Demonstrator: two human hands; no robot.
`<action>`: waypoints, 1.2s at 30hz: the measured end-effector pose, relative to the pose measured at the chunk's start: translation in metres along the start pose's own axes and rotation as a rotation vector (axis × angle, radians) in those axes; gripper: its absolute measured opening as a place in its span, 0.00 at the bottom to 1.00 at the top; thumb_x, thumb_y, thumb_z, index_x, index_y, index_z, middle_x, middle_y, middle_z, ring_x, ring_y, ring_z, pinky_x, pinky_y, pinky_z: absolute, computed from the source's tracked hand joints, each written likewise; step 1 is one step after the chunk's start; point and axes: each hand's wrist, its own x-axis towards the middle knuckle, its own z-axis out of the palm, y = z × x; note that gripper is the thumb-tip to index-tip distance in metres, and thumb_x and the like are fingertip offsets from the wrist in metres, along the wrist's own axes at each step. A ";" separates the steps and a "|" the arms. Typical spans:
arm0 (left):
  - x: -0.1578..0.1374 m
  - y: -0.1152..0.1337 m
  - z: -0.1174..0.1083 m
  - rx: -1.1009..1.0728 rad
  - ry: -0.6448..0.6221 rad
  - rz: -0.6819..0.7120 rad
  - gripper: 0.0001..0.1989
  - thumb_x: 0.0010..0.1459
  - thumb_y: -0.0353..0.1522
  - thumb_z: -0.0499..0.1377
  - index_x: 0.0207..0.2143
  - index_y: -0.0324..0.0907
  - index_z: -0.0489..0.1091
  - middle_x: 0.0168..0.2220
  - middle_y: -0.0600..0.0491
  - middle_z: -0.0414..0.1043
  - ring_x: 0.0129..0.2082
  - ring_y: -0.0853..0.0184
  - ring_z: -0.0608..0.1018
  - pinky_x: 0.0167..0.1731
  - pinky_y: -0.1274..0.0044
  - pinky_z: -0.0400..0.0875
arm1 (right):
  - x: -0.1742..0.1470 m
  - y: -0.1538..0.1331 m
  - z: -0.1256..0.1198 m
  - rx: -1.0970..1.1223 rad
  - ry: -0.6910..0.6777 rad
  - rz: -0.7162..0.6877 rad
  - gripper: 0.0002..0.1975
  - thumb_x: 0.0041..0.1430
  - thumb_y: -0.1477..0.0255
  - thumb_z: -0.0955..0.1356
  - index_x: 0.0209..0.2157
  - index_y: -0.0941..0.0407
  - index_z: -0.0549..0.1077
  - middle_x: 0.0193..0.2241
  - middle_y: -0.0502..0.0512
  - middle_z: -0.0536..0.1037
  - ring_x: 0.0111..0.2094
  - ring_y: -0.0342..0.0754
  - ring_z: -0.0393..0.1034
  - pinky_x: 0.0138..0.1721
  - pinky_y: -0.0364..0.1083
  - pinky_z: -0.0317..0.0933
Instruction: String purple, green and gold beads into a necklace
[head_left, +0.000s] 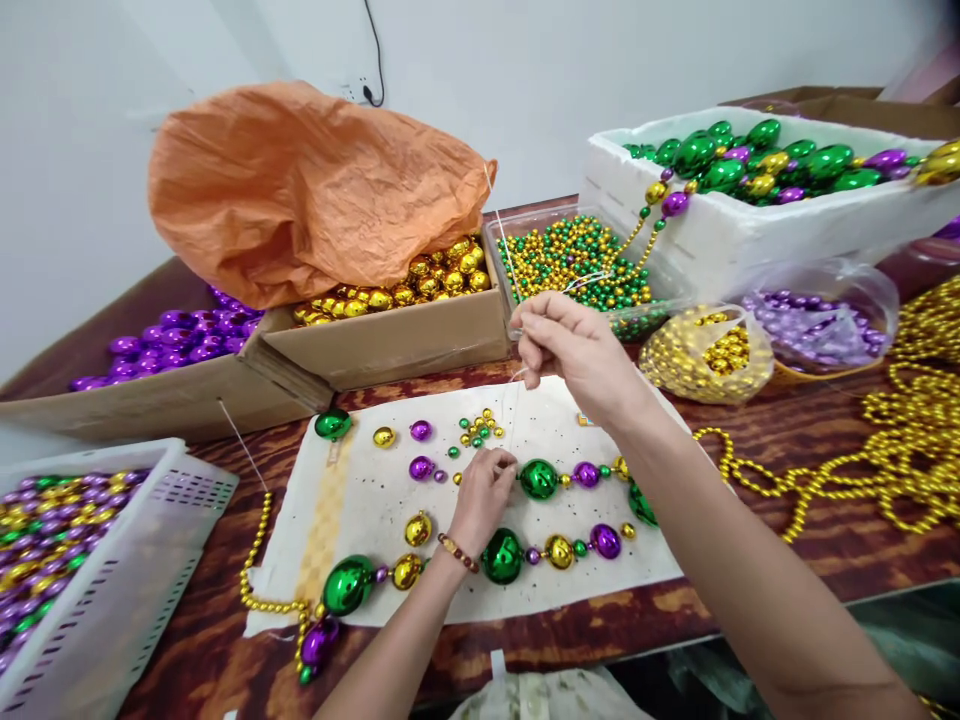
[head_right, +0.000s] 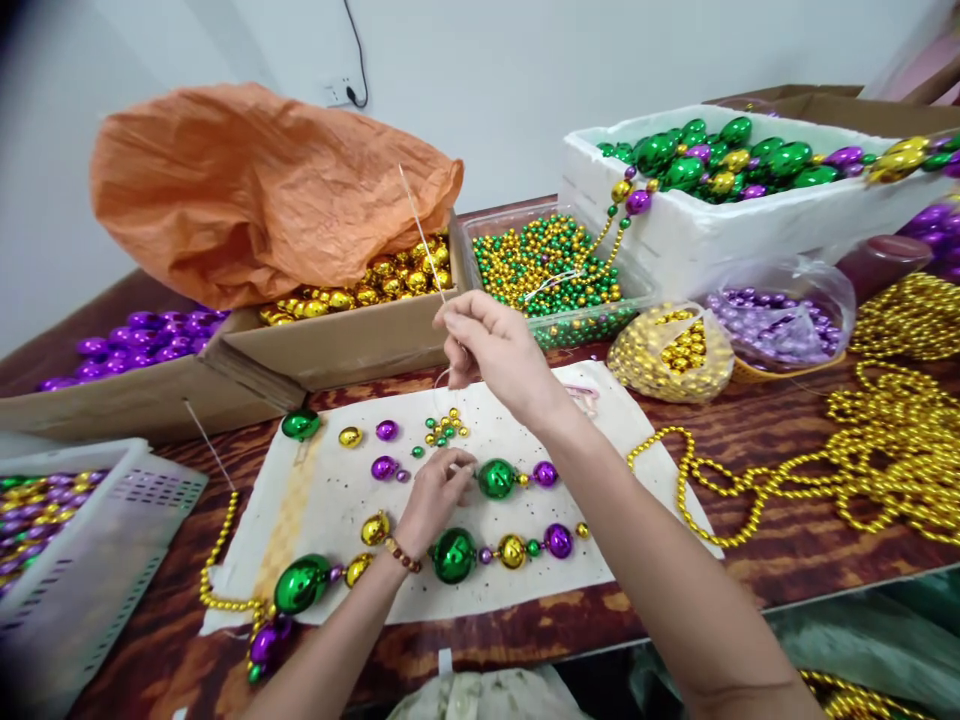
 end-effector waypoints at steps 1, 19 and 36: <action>-0.003 -0.002 -0.005 0.046 0.005 0.016 0.05 0.55 0.32 0.58 0.29 0.44 0.74 0.32 0.51 0.68 0.27 0.68 0.71 0.22 0.79 0.63 | -0.003 0.003 0.002 0.010 -0.007 0.009 0.06 0.65 0.71 0.62 0.34 0.55 0.67 0.18 0.43 0.64 0.17 0.36 0.63 0.20 0.37 0.61; -0.035 0.000 -0.060 0.656 0.001 0.026 0.12 0.57 0.24 0.51 0.39 0.43 0.72 0.37 0.50 0.68 0.38 0.66 0.73 0.40 0.75 0.65 | -0.059 0.044 0.010 0.047 -0.040 0.223 0.05 0.62 0.72 0.66 0.39 0.57 0.73 0.26 0.53 0.76 0.28 0.45 0.73 0.24 0.40 0.61; -0.004 0.009 -0.060 0.750 -0.183 -0.037 0.09 0.59 0.30 0.52 0.38 0.42 0.72 0.33 0.49 0.74 0.37 0.63 0.75 0.38 0.75 0.64 | -0.066 0.062 0.037 0.112 -0.039 0.295 0.06 0.63 0.71 0.66 0.40 0.57 0.73 0.26 0.51 0.75 0.25 0.42 0.71 0.25 0.39 0.60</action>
